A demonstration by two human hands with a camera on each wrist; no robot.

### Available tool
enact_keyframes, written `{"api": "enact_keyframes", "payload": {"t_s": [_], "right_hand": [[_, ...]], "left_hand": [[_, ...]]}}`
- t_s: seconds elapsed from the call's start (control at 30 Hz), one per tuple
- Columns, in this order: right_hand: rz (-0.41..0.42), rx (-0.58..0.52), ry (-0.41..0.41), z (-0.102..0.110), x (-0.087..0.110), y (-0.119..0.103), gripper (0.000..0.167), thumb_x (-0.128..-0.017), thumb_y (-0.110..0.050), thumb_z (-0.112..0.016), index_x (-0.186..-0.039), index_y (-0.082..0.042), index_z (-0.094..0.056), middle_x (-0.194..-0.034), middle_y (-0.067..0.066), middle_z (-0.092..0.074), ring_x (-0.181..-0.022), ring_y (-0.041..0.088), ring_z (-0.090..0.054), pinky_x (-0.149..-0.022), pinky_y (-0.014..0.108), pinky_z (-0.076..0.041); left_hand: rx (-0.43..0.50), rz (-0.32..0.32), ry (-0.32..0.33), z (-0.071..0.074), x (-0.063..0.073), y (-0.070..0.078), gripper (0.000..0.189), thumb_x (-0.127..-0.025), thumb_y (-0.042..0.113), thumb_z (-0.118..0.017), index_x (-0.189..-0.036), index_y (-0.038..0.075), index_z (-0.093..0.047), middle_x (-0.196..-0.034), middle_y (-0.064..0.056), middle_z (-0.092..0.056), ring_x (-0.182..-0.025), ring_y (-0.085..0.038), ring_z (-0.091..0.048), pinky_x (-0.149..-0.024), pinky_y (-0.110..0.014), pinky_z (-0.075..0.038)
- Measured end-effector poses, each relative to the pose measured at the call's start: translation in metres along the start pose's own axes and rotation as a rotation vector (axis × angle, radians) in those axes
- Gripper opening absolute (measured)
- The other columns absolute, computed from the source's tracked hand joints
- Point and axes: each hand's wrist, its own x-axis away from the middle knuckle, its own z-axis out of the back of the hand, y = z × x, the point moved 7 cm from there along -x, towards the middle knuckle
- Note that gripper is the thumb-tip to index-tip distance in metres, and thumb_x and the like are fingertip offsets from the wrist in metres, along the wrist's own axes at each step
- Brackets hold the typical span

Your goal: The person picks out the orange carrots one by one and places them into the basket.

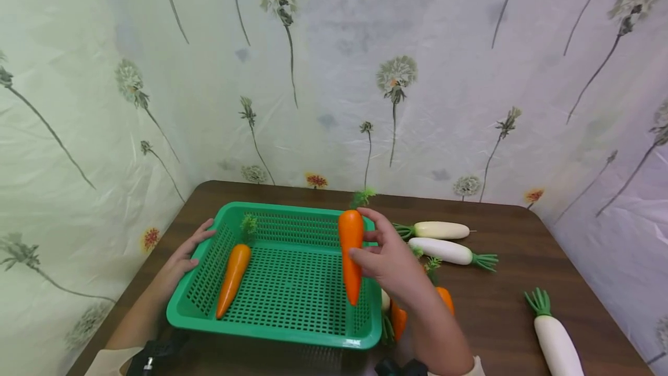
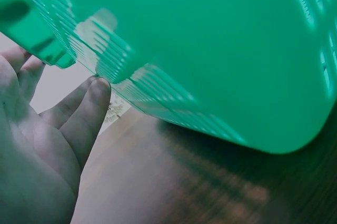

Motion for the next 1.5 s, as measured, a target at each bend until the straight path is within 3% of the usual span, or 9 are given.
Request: {"api": "enact_keyframes", "payload": {"t_s": [0.37, 0.6, 0.8, 1.13, 1.33, 1.5], "right_hand": [[0.021, 0.111, 0.020, -0.012, -0.015, -0.011, 0.076, -0.100, -0.016, -0.069, -0.162, -0.030, -0.029, -0.142, 0.022, -0.046, -0.111, 0.034, -0.064, -0.082, 0.044, -0.058], [0.011, 0.130, 0.000, -0.025, -0.026, -0.018, 0.075, -0.099, -0.017, -0.071, -0.160, -0.031, -0.031, -0.144, 0.019, -0.046, -0.114, 0.035, -0.063, -0.082, 0.044, -0.059], [0.002, 0.131, -0.029, -0.040, -0.032, -0.020, 0.073, -0.097, -0.016, -0.072, -0.158, -0.031, -0.034, -0.140, 0.019, -0.050, -0.113, 0.034, -0.065, -0.082, 0.044, -0.060], [0.015, 0.238, -0.021, -0.050, -0.042, -0.028, 0.073, -0.096, -0.020, -0.074, -0.157, -0.035, -0.036, -0.140, 0.014, -0.052, -0.115, 0.031, -0.065, -0.082, 0.043, -0.059], [0.040, 0.327, -0.024, -0.059, -0.050, -0.034, 0.072, -0.096, -0.020, -0.074, -0.155, -0.035, -0.037, -0.137, 0.012, -0.056, -0.112, 0.030, -0.067, -0.080, 0.041, -0.059], [0.043, 0.347, -0.048, -0.072, -0.056, -0.035, 0.071, -0.096, -0.018, -0.074, -0.154, -0.036, -0.037, -0.138, 0.011, -0.056, -0.106, 0.029, -0.068, -0.076, 0.040, -0.058]], "left_hand": [[-0.012, -0.002, -0.003, 0.002, -0.001, -0.002, 0.057, -0.096, -0.010, -0.030, -0.153, -0.014, -0.033, -0.177, -0.008, -0.010, -0.152, 0.010, -0.016, -0.111, -0.012, -0.031], [-0.014, 0.016, -0.007, 0.002, 0.001, -0.003, 0.058, -0.097, -0.008, -0.031, -0.154, -0.014, -0.030, -0.176, -0.015, -0.004, -0.151, 0.010, -0.016, -0.110, -0.012, -0.032], [-0.020, 0.010, -0.003, 0.001, 0.004, -0.002, 0.056, -0.098, -0.009, -0.030, -0.153, -0.014, -0.032, -0.176, -0.015, -0.006, -0.151, 0.011, -0.017, -0.111, -0.011, -0.031], [-0.017, -0.014, -0.009, -0.001, 0.003, 0.000, 0.053, -0.100, -0.007, -0.031, -0.153, -0.014, -0.033, -0.177, -0.008, -0.010, -0.151, 0.010, -0.017, -0.111, -0.011, -0.031], [-0.022, 0.021, 0.004, 0.000, -0.003, -0.004, 0.055, -0.099, -0.007, -0.032, -0.154, -0.011, -0.034, -0.177, -0.013, -0.007, -0.152, 0.010, -0.016, -0.111, -0.012, -0.031], [-0.013, 0.040, 0.006, 0.001, -0.001, -0.005, 0.058, -0.096, -0.008, -0.032, -0.154, -0.012, -0.034, -0.176, -0.015, -0.005, -0.151, 0.010, -0.016, -0.110, -0.012, -0.033]]}}
